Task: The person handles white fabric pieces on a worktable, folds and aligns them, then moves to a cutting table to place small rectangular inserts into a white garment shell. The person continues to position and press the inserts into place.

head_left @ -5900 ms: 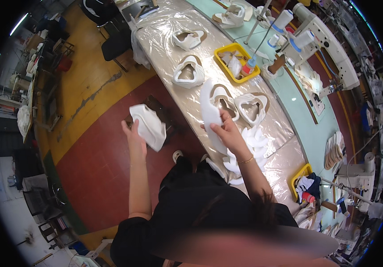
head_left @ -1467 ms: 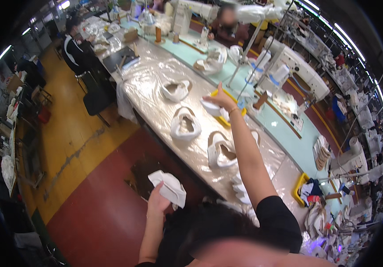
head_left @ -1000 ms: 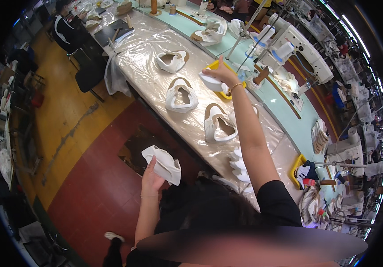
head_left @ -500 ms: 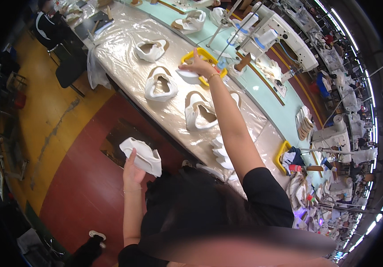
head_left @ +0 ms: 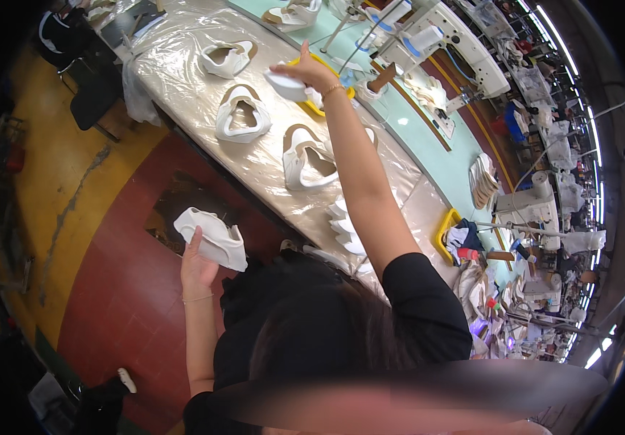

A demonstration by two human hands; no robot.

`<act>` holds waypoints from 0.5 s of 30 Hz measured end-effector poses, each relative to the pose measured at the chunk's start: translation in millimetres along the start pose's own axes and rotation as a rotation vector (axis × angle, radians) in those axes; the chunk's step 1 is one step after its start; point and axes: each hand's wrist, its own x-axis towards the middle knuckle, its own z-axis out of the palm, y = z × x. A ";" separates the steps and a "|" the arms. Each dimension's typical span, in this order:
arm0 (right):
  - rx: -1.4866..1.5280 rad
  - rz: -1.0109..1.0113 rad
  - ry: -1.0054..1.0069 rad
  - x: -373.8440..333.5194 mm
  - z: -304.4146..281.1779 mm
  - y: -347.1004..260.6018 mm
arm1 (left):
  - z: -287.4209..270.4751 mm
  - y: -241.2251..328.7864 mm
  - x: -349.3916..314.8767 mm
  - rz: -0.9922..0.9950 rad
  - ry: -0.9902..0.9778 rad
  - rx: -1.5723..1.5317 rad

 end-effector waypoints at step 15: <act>-0.152 -0.368 -0.331 -123.1 79.7 -11.6 | 0.4 -5.1 -0.7 0.039 -0.062 0.009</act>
